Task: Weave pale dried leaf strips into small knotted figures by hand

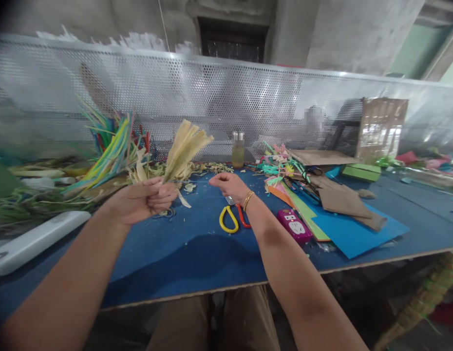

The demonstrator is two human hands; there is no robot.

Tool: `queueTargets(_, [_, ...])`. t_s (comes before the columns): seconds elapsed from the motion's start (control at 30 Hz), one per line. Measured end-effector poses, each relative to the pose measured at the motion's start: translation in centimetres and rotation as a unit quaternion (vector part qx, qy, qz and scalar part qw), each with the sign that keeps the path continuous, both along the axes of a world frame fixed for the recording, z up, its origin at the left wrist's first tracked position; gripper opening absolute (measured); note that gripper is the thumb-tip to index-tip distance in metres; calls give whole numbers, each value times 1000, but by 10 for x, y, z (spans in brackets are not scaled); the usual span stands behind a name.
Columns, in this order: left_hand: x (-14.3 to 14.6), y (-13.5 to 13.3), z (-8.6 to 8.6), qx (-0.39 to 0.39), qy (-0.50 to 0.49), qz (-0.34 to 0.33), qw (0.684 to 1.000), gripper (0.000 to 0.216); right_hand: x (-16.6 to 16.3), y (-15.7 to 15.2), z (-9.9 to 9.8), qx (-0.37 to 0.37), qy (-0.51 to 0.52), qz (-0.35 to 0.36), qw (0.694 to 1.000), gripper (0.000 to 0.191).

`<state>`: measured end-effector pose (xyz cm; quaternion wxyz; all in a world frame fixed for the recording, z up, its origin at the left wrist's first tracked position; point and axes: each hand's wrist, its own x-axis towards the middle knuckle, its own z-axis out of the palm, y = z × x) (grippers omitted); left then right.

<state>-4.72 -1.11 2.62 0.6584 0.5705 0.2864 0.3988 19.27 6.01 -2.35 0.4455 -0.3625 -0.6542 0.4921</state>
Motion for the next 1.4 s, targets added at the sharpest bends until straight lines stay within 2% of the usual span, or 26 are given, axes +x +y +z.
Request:
queueTargets(0.1, [23, 1, -6, -19, -91, 23, 995, 25, -15, -7, -6, -11, -69, 9, 998, 23])
queueTargets(0.2, [33, 8, -16, -10, -135, 65, 989, 17, -20, -13, -3, 6, -180, 97, 979, 10])
queueTargets(0.27, [33, 14, -22, -4, -138, 106, 985, 15, -17, -15, 3, 39, -223, 111, 968, 5])
queueTargets(0.33, [32, 18, -28, -3, -121, 126, 985, 13, -13, -15, 9, 86, -219, 68, 970, 7])
queueTargets(0.43, [33, 20, -34, -2, -90, 114, 989, 14, -17, -14, 12, 147, -106, 27, 983, 29])
queueTargets(0.5, [36, 19, -36, -4, -79, 103, 992, 16, -28, -14, 9, 141, -34, 44, 988, 40])
queueTargets(0.57, [39, 17, -37, -10, -71, 96, 993, 17, -40, -15, 4, 137, -16, 63, 988, 39])
queueTargets(0.67, [42, 16, -38, -21, -66, 86, 994, 19, -52, -19, -3, 140, -39, 37, 989, 25])
queueTargets(0.77, [41, 16, -38, -21, -69, 98, 993, 17, -51, -22, -4, 153, -82, -28, 984, 22])
queueTargets(0.93, [41, 17, -40, -8, -74, 141, 987, 17, -45, -26, 2, 205, -110, -117, 966, 25])
queueTargets(1.03, [44, 17, -42, 32, -40, 210, 976, 17, -47, -36, 7, 266, -191, -137, 935, 23])
queueTargets(1.1, [46, 18, -43, 93, 23, 293, 951, 19, -52, -45, 11, 321, -247, -133, 904, 23])
queueTargets(1.2, [43, 18, -43, 219, 180, 391, 876, 24, -58, -56, 15, 368, -280, -129, 877, 25])
queueTargets(1.3, [37, 14, -38, 304, 374, 422, 767, 25, -57, -56, 16, 376, -271, -114, 879, 24])
queueTargets(1.4, [33, 5, -28, 363, 515, 425, 650, 26, -44, -47, 18, 357, -247, -89, 897, 19])
